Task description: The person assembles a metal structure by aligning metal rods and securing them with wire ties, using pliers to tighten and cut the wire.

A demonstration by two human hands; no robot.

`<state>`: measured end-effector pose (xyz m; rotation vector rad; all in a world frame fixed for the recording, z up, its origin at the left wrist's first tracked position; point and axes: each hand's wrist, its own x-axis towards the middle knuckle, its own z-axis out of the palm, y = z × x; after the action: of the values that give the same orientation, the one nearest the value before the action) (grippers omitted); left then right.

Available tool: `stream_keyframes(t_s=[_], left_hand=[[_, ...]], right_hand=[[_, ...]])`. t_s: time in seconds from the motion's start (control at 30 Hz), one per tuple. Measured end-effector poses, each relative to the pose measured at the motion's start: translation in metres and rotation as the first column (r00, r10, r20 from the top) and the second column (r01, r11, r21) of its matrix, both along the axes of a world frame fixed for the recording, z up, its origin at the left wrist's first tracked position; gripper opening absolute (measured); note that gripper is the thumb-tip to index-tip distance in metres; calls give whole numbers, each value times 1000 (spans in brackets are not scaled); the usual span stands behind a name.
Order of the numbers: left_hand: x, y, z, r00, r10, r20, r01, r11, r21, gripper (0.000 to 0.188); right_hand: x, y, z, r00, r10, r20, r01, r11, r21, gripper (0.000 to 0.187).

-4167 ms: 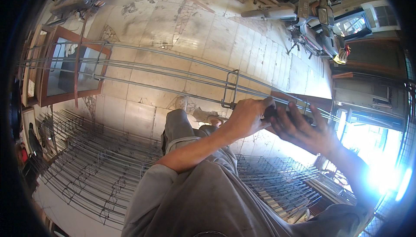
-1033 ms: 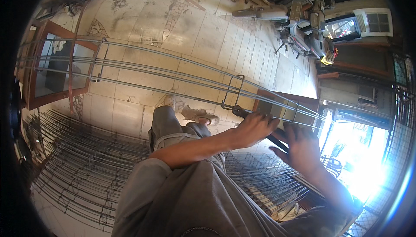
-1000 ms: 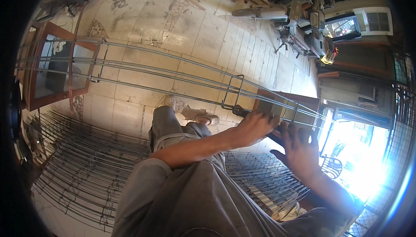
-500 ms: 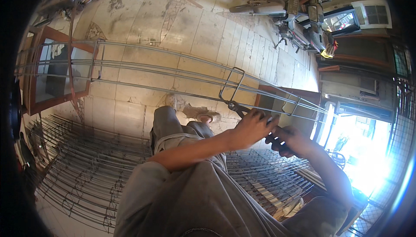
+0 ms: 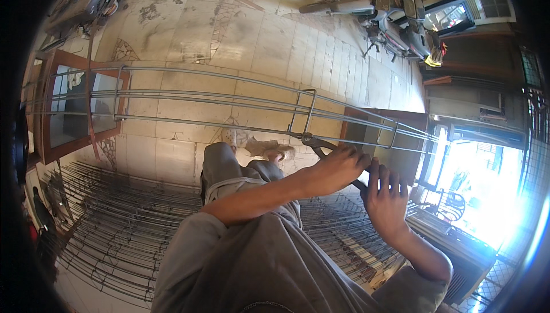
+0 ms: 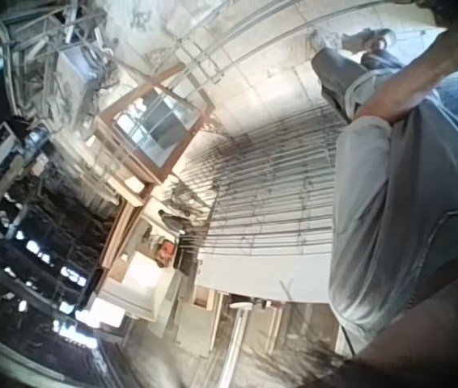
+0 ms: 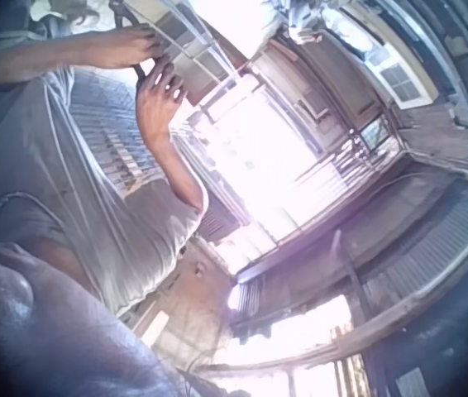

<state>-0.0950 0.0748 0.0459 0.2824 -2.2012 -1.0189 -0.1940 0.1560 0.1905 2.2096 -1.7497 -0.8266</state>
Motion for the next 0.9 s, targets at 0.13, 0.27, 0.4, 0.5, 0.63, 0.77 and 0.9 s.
stream_keyframes(t_s=[0.13,0.27,0.4,0.5,0.63,0.77,0.9], left_hand=[[3,0,5,991,-80,108,88,993,-74,52],[47,1,30,989,-9,-150,-5,996,-94,57],[121,-13,26,967,138,-214,-131,990,47,66],[148,-9,-3,851,460,-253,-262,790,555,81],[137,4,0,888,405,-218,-12,493,870,88],[137,63,-34,923,375,-86,-39,315,948,80],[128,83,-16,795,606,28,-253,290,923,73]], right_hand=[[-4,-2,-2,834,-415,364,327,903,280,36],[-18,16,-16,-102,-868,486,420,405,812,30],[-29,56,-43,-455,-790,411,162,381,910,41],[-19,83,-51,-642,-715,278,-34,389,921,38],[-16,116,-85,-638,-739,218,-210,439,873,32],[-13,103,-85,-539,-788,296,-318,516,796,33],[-18,93,-69,-468,-820,328,-428,535,729,43]])
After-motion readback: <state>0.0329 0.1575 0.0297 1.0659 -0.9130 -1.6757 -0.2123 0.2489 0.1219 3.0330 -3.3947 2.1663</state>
